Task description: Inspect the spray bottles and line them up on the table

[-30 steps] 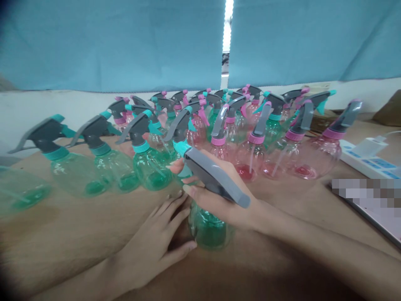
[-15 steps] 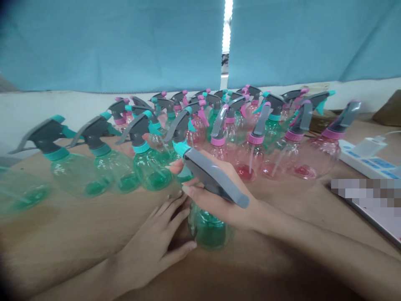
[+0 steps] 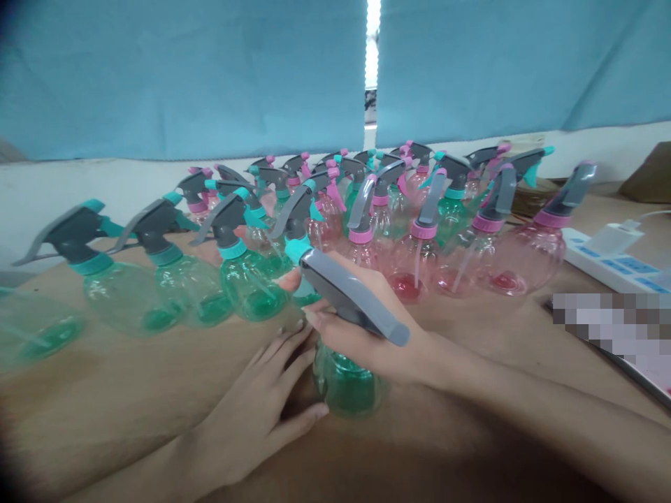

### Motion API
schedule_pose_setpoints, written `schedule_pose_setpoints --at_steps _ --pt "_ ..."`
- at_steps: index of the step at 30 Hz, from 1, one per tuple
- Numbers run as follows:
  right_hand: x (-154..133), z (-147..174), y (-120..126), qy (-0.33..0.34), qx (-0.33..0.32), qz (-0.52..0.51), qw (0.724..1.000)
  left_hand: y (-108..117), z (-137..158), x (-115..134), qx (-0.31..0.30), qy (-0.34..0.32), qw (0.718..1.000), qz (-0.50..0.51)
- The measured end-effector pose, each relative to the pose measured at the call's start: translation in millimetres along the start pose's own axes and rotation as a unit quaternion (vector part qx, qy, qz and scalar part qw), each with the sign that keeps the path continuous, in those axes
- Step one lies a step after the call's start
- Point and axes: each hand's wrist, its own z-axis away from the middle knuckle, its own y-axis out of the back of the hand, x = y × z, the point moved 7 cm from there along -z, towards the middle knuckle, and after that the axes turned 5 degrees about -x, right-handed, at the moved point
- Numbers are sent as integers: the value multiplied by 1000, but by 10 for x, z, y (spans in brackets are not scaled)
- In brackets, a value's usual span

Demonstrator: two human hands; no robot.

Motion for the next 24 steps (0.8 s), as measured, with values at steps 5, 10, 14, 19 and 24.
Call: schedule_pose_setpoints --at_steps 5,10,14,19,24 --pt "-138 44 23 6 43 16 999 -10 -5 -3 -8 2 1000 0" --pt "-235 73 20 18 35 22 999 6 0 13 -5 2 1000 -2" --pt "-222 76 58 7 36 51 998 -8 8 -2 -4 3 1000 -9" --pt "-274 72 75 -1 51 74 996 -18 -1 -12 8 -4 1000 -16" --pt "-330 61 66 9 57 70 996 3 1 2 21 -11 1000 -14"
